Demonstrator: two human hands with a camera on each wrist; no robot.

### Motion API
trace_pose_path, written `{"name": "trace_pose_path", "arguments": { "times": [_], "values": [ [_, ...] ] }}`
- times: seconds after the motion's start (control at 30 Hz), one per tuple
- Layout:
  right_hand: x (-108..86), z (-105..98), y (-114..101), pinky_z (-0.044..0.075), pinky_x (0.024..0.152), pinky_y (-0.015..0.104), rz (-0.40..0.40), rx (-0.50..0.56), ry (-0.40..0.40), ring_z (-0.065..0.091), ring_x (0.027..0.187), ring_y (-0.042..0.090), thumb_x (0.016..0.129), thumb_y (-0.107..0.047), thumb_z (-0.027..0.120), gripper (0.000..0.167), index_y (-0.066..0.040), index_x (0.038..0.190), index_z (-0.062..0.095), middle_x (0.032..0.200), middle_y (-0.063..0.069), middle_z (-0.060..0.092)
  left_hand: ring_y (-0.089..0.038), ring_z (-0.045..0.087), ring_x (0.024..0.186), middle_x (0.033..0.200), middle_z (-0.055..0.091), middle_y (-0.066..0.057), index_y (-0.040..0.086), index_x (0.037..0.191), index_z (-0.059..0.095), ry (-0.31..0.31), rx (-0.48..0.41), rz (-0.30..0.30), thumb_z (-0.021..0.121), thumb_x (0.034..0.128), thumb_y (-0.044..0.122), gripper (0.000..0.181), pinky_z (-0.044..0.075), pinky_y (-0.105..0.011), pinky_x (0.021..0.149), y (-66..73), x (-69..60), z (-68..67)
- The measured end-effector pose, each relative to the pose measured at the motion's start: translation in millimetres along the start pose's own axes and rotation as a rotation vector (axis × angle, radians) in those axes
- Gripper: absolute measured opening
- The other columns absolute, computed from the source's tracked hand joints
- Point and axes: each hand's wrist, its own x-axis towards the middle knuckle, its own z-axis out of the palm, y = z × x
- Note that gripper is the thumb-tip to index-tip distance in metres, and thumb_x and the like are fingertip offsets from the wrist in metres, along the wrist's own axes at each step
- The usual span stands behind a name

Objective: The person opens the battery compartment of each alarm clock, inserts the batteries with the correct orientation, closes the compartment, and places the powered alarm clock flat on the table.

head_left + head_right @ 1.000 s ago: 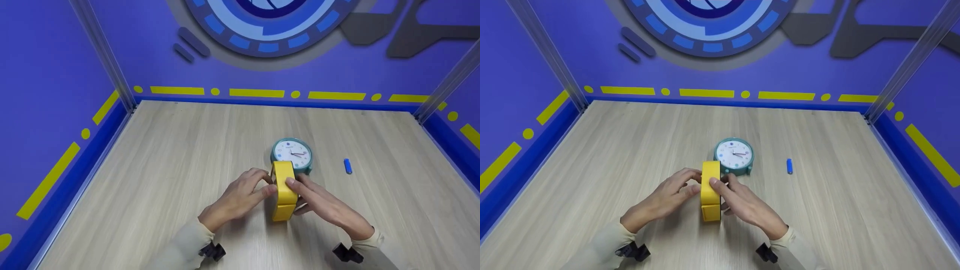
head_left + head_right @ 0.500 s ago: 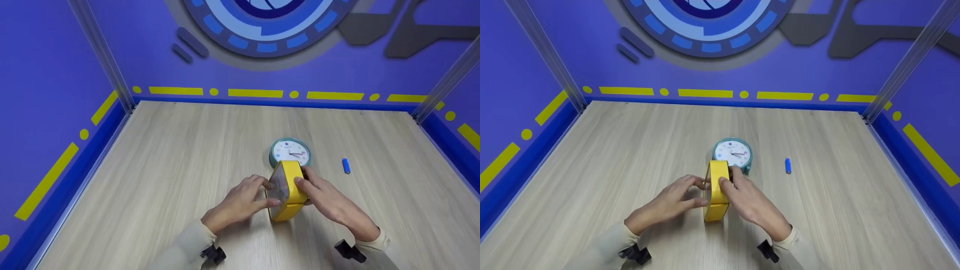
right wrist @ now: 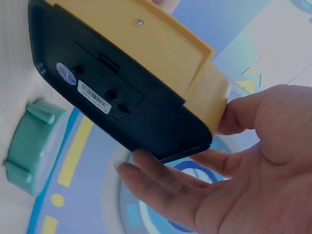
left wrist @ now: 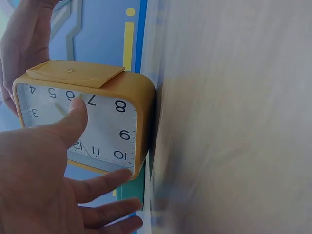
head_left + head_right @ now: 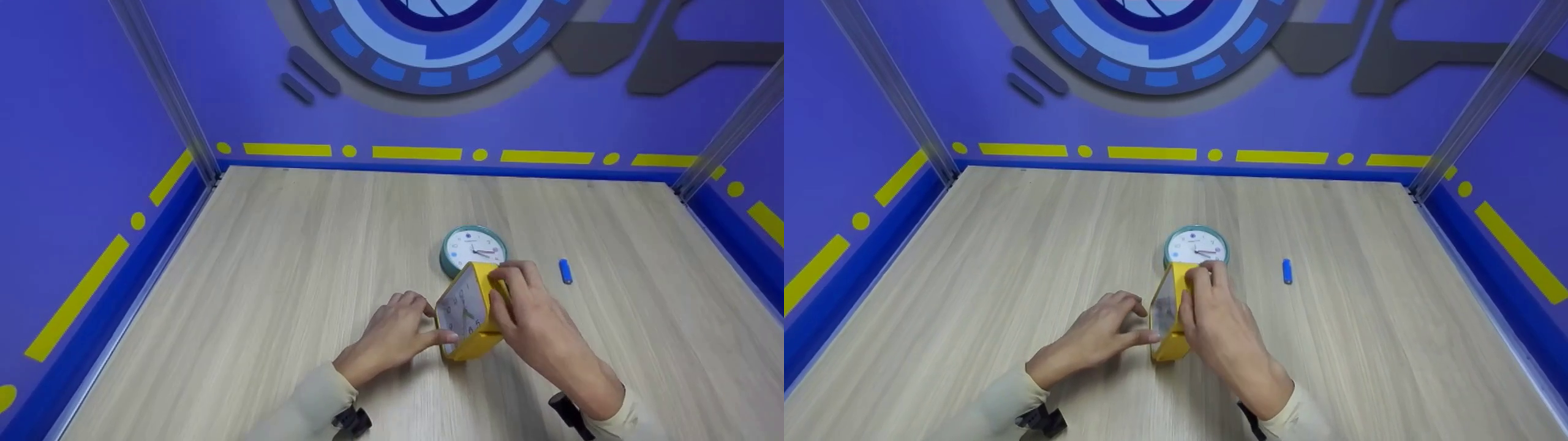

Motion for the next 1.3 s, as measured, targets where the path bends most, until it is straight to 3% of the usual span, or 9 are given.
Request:
{"name": "trace_pose_path", "arguments": {
  "times": [0.13,0.47,0.8,1.1,1.3],
  "values": [
    [-2.5,-0.9,-3.0,0.060,0.069,0.035,-0.066,-0.131,0.070,0.061,0.096,0.025,0.102,-0.003,0.068,0.020,0.000,0.121,0.067,0.124,0.013,0.060,-0.023,0.056,0.116,0.127,0.063,-0.005,0.008,0.120,0.072,-0.006,0.076,-0.008,0.059,0.0939,0.075,0.073,0.047,-0.046,0.101,-0.5,-0.9,1.8],
    [-3.2,-5.6,-5.6,0.061,0.074,0.044,0.033,-0.204,0.002,0.062,0.090,0.028,0.102,-0.020,0.072,0.031,0.004,0.121,0.066,0.120,0.019,0.062,-0.027,0.052,0.128,0.139,0.059,-0.010,0.013,0.121,0.076,-0.017,0.108,0.014,0.061,0.0972,0.071,0.064,0.043,-0.050,0.107,-0.4,-1.8,4.7],
    [-3.1,-3.4,-0.4,0.059,0.058,0.043,0.065,-0.339,0.029,0.060,0.066,0.025,0.098,-0.009,0.071,0.023,0.006,0.110,0.059,0.097,0.018,0.058,-0.031,0.051,0.132,0.144,0.057,-0.014,0.017,0.121,0.076,-0.016,0.124,0.041,0.067,0.0981,0.062,0.051,0.042,-0.054,0.107,0.7,-2.7,6.3],
    [-3.2,-3.2,2.9,0.056,0.051,0.042,0.069,-0.446,0.016,0.058,0.058,0.026,0.098,-0.008,0.071,0.026,0.009,0.109,0.056,0.093,0.020,0.057,-0.031,0.052,0.131,0.143,0.058,-0.014,0.019,0.122,0.075,-0.009,0.140,0.063,0.067,0.0996,0.059,0.046,0.043,-0.054,0.105,0.1,-2.9,7.7],
    [-3.3,-2.9,6.3,0.053,0.048,0.040,0.067,-0.449,0.001,0.053,0.052,0.024,0.099,-0.006,0.069,0.026,0.011,0.111,0.054,0.092,0.021,0.054,-0.032,0.051,0.133,0.146,0.057,-0.014,0.019,0.121,0.076,-0.022,0.129,0.065,0.063,0.1025,0.057,0.044,0.041,-0.055,0.106,0.1,-2.9,7.7]
  ]
}}
